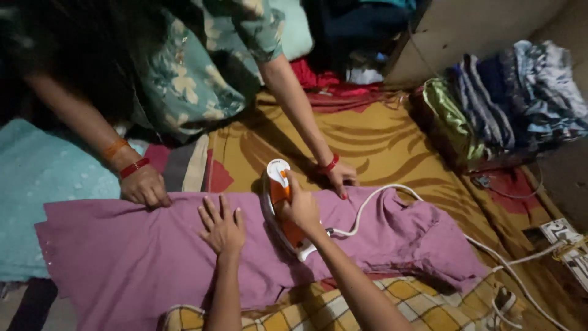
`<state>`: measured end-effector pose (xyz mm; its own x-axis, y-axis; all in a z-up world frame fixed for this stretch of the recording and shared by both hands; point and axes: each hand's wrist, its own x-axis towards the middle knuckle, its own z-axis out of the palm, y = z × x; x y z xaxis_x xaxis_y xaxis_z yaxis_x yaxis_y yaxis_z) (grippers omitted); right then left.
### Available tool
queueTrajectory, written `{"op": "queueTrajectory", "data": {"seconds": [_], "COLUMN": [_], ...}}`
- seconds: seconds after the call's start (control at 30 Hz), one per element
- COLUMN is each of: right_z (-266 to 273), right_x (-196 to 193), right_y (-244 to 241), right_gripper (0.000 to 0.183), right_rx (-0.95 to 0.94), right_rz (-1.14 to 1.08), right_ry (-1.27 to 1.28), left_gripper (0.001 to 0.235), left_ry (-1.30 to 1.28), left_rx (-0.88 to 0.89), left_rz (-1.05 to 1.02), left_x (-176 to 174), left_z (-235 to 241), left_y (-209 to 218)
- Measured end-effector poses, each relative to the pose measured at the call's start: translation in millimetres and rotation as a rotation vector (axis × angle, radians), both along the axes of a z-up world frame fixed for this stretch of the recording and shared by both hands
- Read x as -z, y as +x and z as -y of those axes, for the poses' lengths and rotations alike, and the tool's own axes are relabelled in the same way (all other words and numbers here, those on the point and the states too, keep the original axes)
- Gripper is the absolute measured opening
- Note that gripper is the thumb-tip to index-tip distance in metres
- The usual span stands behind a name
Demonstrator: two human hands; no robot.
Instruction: Ironing a purple garment on a bed.
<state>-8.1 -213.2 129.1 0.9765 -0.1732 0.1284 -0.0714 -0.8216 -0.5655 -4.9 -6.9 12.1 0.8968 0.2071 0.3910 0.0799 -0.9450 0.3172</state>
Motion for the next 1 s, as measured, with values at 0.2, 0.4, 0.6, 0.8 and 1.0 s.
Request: {"op": "queueTrajectory", "data": {"seconds": [0.2, 0.4, 0.6, 0.8, 1.0], "right_z": [7.4, 18.1, 29.6, 44.4, 51.1], "right_x": [2.0, 4.1, 0.8, -8.0, 3.3], "right_y": [-4.5, -18.8, -12.9, 19.5, 20.7], "right_gripper": [0.091, 0.087, 0.088, 0.084, 0.085], "right_rx": [0.0, 0.039, 0.055, 0.026, 0.026], "right_rz": [-0.038, -0.018, -0.042, -0.006, 0.029], "right_ry": [-0.008, -0.029, -0.013, -0.029, -0.055], "left_gripper": [0.064, 0.067, 0.068, 0.068, 0.064], "left_ry": [0.065, 0.12, 0.173, 0.151, 0.111], "left_rx": [0.087, 0.17, 0.169, 0.234, 0.258], "left_rz": [-0.036, -0.067, -0.133, -0.187, -0.189], "left_x": [-10.2, -18.5, -40.2, -32.6, -16.5], "left_z": [15.3, 28.1, 49.2, 66.4, 70.3], "left_y": [-4.5, -10.9, -17.7, -13.6, -7.9]}}
